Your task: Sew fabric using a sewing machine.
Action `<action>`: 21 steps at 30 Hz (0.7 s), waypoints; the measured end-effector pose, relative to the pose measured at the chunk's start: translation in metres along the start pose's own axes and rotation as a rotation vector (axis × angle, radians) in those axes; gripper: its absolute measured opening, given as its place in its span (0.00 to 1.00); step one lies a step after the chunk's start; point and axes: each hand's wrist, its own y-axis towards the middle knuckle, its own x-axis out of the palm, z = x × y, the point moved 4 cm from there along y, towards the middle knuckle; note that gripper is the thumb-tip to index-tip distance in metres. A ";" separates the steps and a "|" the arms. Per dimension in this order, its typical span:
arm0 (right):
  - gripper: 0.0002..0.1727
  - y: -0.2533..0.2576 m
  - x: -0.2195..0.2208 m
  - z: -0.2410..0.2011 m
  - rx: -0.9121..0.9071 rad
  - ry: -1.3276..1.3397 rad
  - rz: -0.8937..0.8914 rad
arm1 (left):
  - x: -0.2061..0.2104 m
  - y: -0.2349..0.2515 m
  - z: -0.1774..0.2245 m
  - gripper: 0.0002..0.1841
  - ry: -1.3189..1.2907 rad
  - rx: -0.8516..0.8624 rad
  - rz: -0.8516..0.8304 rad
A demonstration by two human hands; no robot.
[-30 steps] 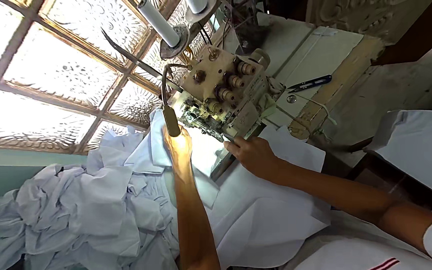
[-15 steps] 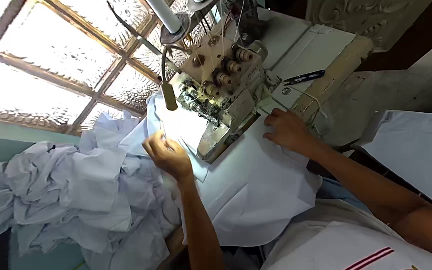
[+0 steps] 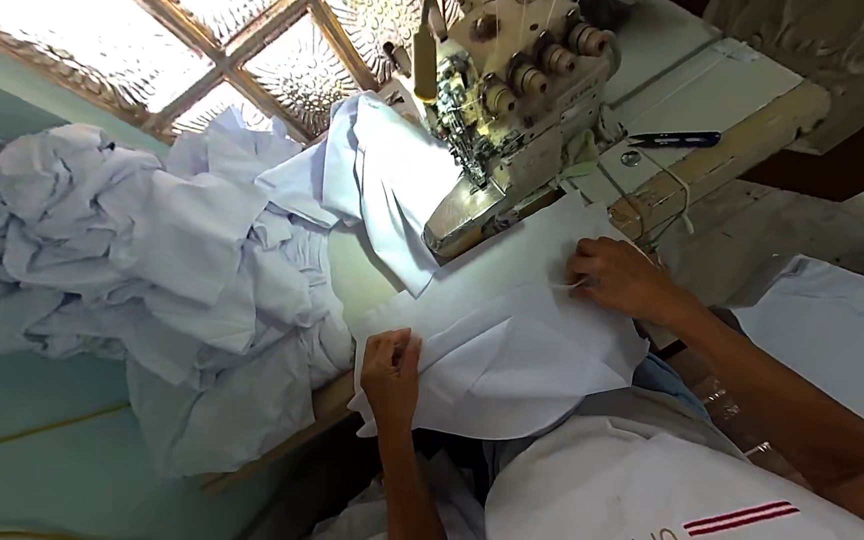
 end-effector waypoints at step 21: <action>0.10 -0.017 -0.146 -0.134 -0.370 0.144 0.630 | -0.023 0.030 0.092 0.06 -0.246 0.124 -0.589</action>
